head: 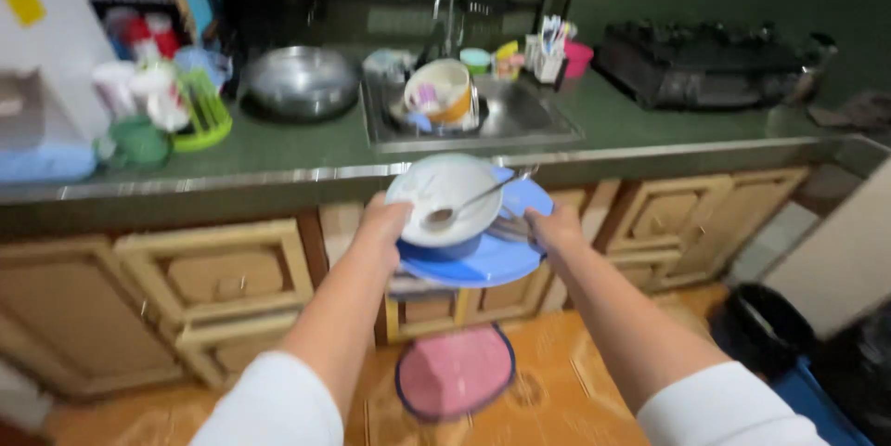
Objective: Clearing dishes from a dining table and wiping the surface with a cloth
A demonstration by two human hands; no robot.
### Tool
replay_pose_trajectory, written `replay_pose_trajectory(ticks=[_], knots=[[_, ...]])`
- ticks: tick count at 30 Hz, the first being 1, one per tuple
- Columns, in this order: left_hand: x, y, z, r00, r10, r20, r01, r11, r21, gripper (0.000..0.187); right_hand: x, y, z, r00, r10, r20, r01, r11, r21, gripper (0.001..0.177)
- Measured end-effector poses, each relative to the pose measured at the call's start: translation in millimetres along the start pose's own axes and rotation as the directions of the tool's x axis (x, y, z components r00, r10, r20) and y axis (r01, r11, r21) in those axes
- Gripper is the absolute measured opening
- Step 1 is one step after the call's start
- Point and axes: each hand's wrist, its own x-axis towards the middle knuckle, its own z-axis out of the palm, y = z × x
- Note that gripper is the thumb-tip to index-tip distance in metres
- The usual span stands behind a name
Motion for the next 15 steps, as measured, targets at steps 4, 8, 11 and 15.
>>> replay_pose_trajectory(ticks=[4,8,11,15], knots=[[80.7,11.4,20.0,1.000,0.006,-0.016,-0.006,1.000,-0.002,0.054,27.9,-61.9,36.7,0.999,0.051,0.001,-0.047,0.935,-0.351,0.052],[161.7,20.7,21.4,0.999,-0.007,-0.033,0.003,0.993,-0.114,0.055,100.5,-60.6,85.0,0.999,0.036,0.040,-0.020,0.940,-0.341,0.049],[223.6,21.1,24.5,1.000,-0.012,-0.019,0.010,0.993,-0.117,0.055,139.1,-60.7,118.6,0.999,0.034,0.032,-0.022,0.942,-0.334,0.048],[293.5,22.4,29.3,1.000,-0.021,-0.007,0.020,0.994,-0.108,0.052,203.3,-39.2,165.5,1.000,0.011,0.004,-0.009,0.949,-0.316,0.049]])
